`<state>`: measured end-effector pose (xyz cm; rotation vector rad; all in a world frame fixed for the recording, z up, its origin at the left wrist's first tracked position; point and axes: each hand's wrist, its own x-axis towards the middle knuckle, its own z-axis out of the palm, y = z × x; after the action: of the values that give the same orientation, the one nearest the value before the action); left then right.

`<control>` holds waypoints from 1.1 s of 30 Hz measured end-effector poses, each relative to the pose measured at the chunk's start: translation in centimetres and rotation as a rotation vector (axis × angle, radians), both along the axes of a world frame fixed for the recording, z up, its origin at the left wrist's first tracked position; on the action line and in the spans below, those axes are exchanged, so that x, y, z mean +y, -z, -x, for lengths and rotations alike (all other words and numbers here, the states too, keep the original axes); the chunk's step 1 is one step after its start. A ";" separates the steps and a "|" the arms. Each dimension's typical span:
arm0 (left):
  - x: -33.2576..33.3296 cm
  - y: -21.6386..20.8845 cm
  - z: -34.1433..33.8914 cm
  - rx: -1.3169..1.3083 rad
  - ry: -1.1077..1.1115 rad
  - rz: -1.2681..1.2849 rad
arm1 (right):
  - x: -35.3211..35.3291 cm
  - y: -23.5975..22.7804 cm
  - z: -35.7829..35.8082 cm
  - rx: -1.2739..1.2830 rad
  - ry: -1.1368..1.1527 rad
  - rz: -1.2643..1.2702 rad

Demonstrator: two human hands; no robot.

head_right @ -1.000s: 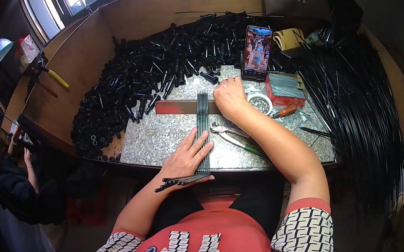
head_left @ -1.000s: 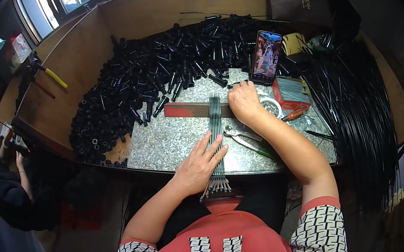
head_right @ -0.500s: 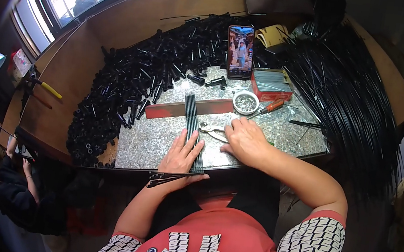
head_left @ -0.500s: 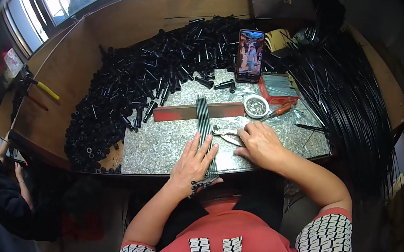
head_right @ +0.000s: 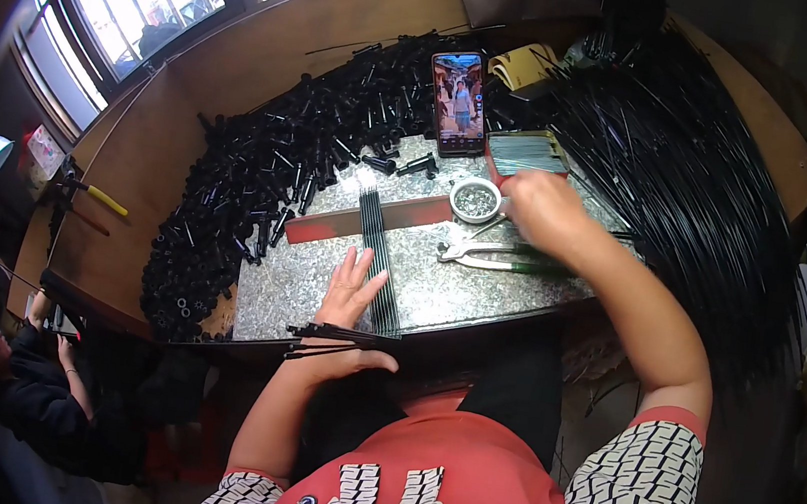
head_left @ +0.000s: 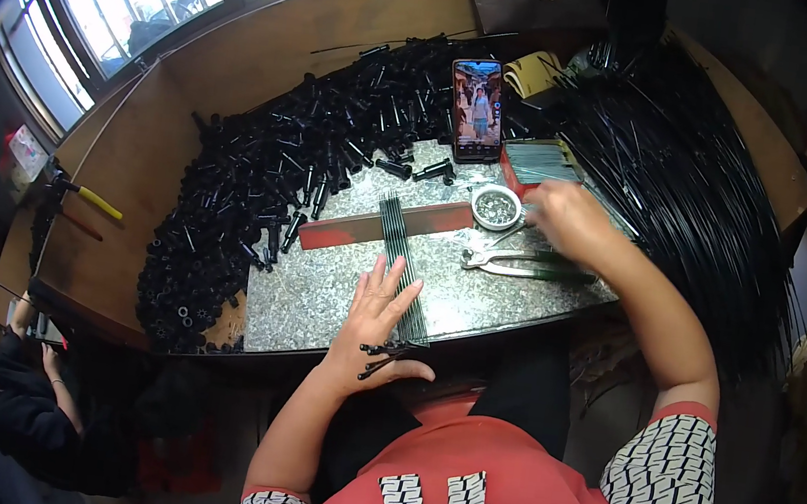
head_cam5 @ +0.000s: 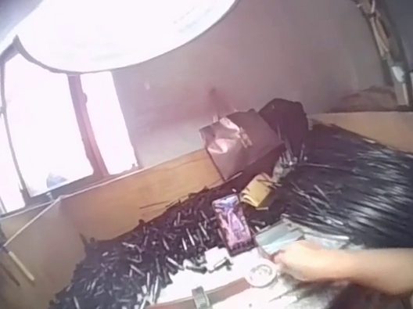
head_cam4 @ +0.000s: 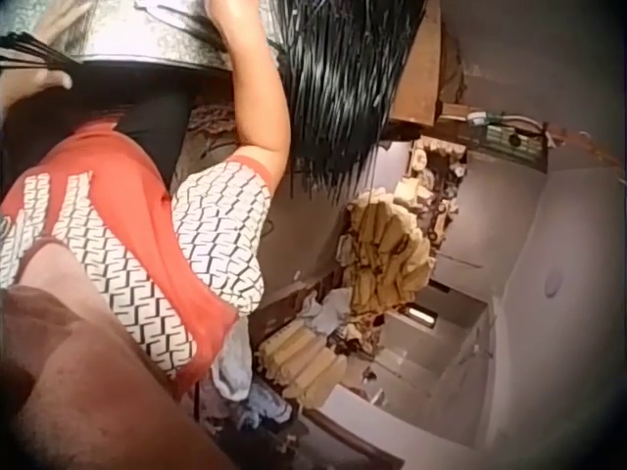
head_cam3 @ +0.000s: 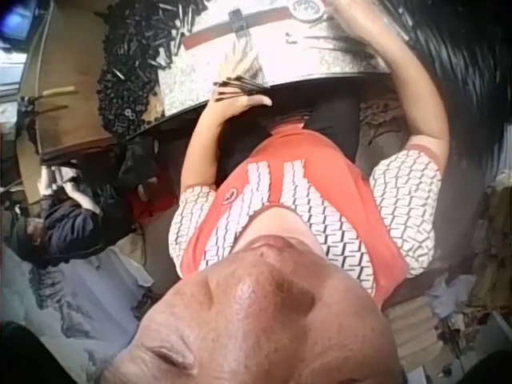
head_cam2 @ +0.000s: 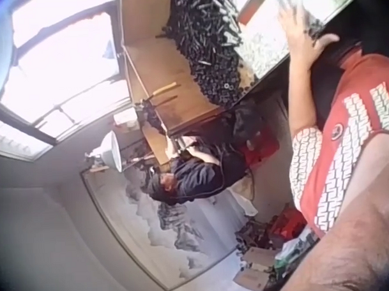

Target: Assembling wiring harnesses by inserting individual wires into connectors and securing them with pliers.

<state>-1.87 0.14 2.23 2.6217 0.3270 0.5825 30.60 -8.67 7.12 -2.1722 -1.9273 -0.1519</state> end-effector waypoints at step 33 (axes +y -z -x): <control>-2.9 -9.7 0.4 -0.623 0.129 0.301 | -4.0 -6.7 12.5 0.197 -0.651 -0.592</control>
<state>-2.27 -2.76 11.92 2.0306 0.0404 1.1553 18.12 -12.69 13.80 -1.0959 -2.0270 -0.3242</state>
